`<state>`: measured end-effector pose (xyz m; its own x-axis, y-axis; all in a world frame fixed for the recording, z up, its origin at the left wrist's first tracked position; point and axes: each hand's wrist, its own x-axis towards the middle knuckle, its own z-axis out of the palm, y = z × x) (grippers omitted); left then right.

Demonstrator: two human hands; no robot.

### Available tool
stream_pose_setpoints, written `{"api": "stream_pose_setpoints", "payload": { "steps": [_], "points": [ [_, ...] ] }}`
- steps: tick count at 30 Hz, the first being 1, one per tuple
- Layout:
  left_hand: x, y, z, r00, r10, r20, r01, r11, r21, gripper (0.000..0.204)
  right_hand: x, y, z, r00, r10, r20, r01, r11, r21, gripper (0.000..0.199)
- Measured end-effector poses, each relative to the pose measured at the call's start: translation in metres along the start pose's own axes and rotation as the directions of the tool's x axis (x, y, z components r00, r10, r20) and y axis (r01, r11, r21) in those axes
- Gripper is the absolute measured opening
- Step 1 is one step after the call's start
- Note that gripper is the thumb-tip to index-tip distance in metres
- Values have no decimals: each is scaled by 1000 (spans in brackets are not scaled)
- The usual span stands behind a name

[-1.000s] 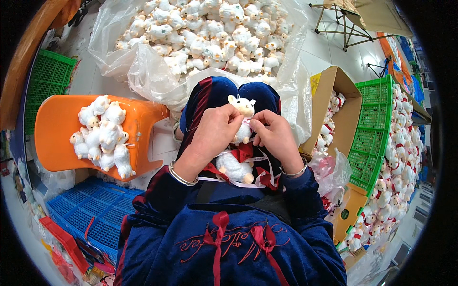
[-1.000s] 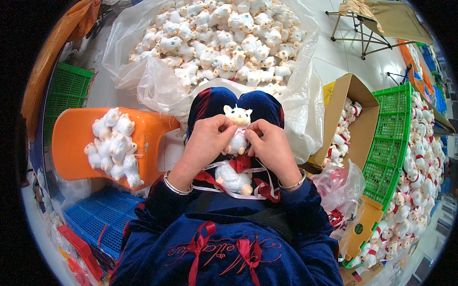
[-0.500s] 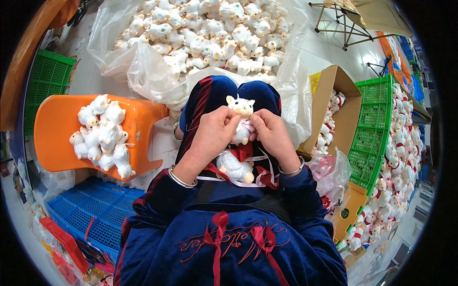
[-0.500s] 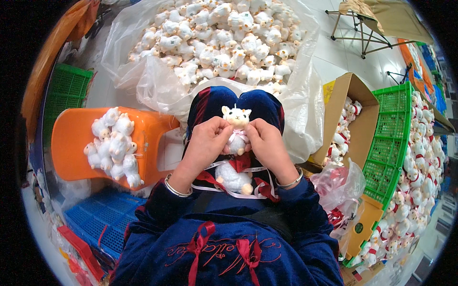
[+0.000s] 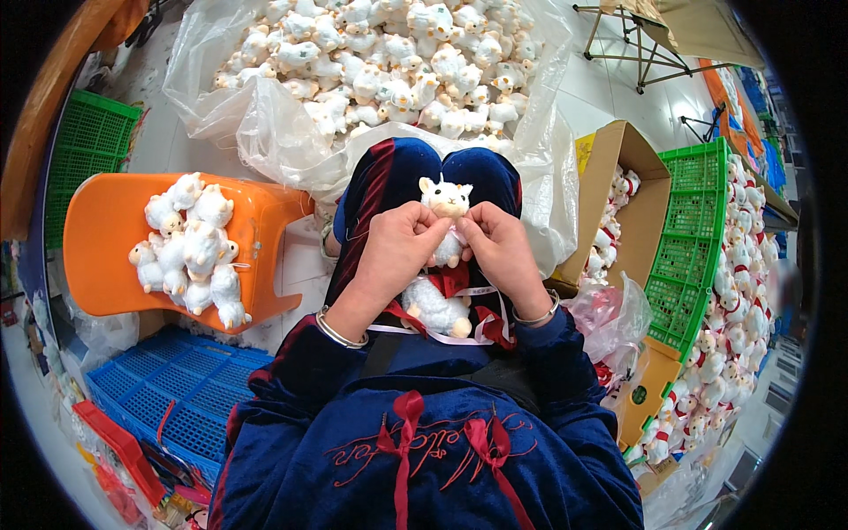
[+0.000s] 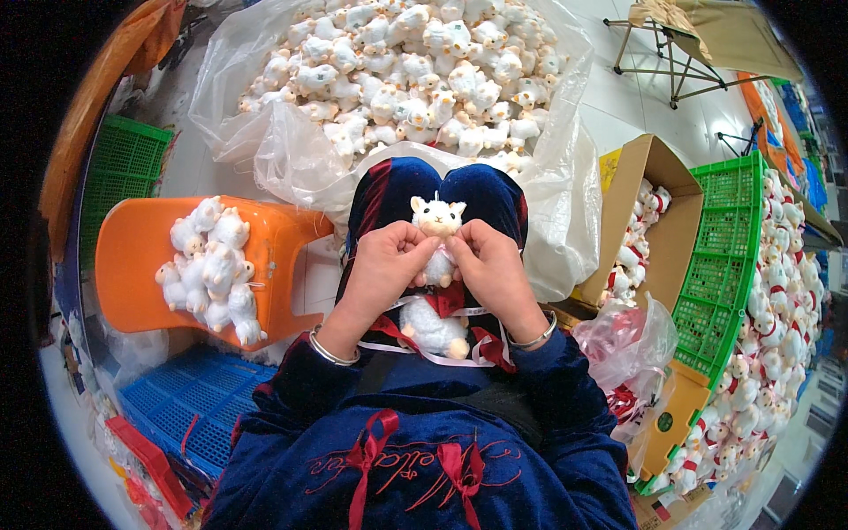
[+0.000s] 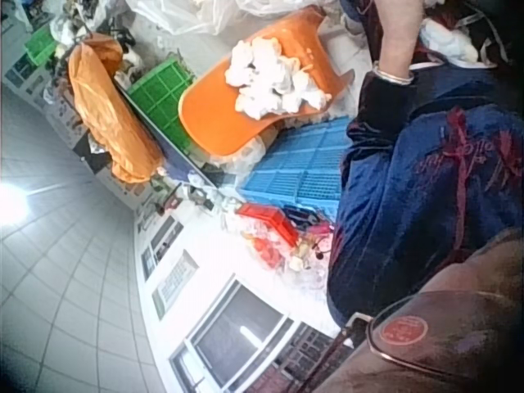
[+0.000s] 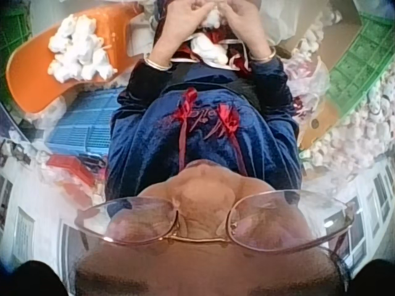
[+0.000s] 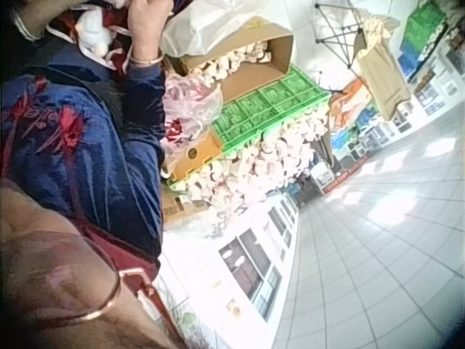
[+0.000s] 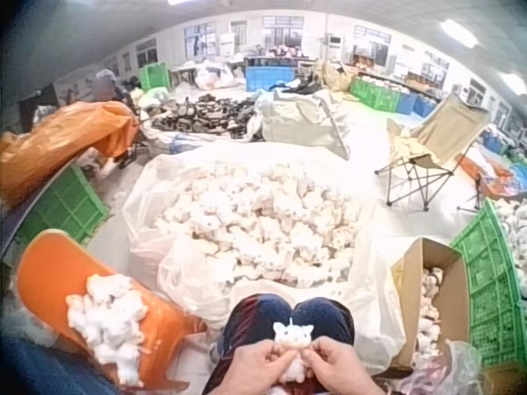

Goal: The person sits on the floor and ties red ribbons around the necks of small white plush toys. They pick up each toy, wrap the ribbon, and tie a bow, then place the finished toy into a nearby green crate.

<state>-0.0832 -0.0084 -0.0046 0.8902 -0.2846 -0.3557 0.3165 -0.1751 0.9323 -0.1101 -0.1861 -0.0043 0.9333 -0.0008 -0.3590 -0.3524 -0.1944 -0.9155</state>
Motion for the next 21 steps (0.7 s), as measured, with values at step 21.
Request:
{"api": "stream_pose_setpoints", "payload": {
  "steps": [21],
  "points": [
    [-11,-14,10,998,1,-58,-15,968,-249,19,-3,3,6,1000,19,-24,-16,995,103,18]
  ]
}}
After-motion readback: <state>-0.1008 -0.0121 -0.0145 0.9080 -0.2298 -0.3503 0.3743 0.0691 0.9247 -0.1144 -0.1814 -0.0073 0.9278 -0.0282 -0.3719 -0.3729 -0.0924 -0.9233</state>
